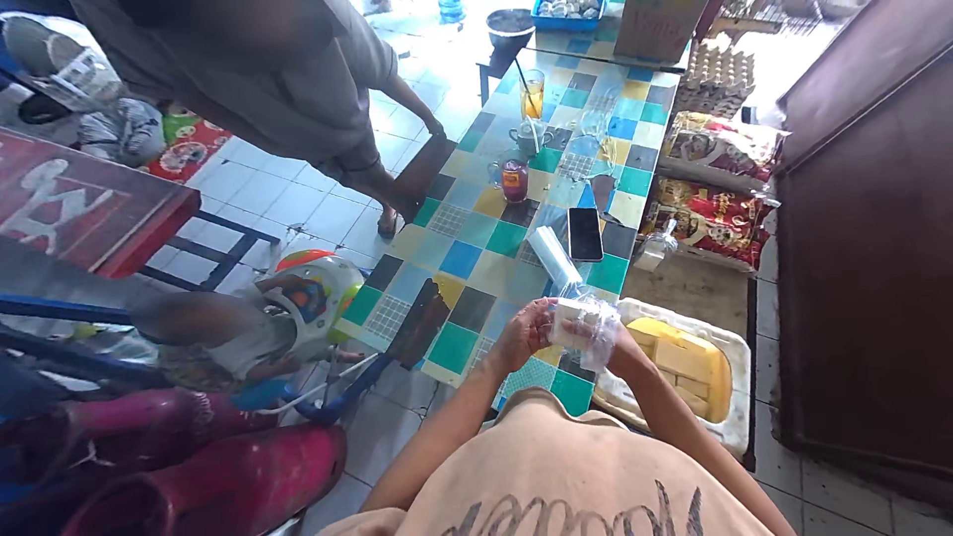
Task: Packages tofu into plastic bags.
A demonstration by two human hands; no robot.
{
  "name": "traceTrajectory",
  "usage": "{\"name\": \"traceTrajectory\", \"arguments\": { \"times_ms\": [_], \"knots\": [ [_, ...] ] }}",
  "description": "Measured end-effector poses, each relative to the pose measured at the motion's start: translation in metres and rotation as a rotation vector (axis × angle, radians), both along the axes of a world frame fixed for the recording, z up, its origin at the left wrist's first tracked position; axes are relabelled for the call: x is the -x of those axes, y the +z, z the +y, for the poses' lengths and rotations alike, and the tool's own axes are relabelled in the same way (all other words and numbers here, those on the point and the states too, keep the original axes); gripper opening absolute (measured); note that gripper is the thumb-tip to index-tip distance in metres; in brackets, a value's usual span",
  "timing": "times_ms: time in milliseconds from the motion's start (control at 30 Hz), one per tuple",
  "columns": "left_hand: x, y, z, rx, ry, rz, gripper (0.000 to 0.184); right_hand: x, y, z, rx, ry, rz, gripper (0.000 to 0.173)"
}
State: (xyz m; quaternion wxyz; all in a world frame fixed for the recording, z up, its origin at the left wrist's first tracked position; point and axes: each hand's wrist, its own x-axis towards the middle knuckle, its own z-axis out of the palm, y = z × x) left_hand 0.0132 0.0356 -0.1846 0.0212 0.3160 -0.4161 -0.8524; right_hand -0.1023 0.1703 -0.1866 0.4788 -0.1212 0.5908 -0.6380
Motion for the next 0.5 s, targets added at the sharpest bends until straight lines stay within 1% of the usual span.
{"name": "traceTrajectory", "arguments": {
  "times_ms": [67,167,267,333,433,500],
  "knots": [
    [-0.001,-0.003,0.002,-0.012,-0.017,0.014,0.047,-0.002,0.001,0.001,0.011,0.023,0.037,0.033],
    [-0.002,-0.008,0.008,-0.073,0.012,0.061,0.057,-0.005,0.008,-0.001,-0.023,0.047,0.066,0.035],
    [-0.002,-0.017,0.016,-0.156,0.059,0.106,0.058,-0.006,0.016,-0.007,-0.076,0.075,0.148,0.037],
    [-0.001,-0.022,0.023,-0.215,0.125,0.119,0.058,-0.008,0.024,-0.011,-0.167,0.133,0.249,0.039],
    [-0.002,-0.03,0.03,-0.313,0.195,0.162,0.063,-0.01,0.029,-0.018,-0.313,0.25,0.42,0.031],
    [-0.004,-0.036,0.032,-0.383,0.218,0.205,0.067,-0.008,0.028,-0.022,-0.402,0.315,0.5,0.032]
  ]
}}
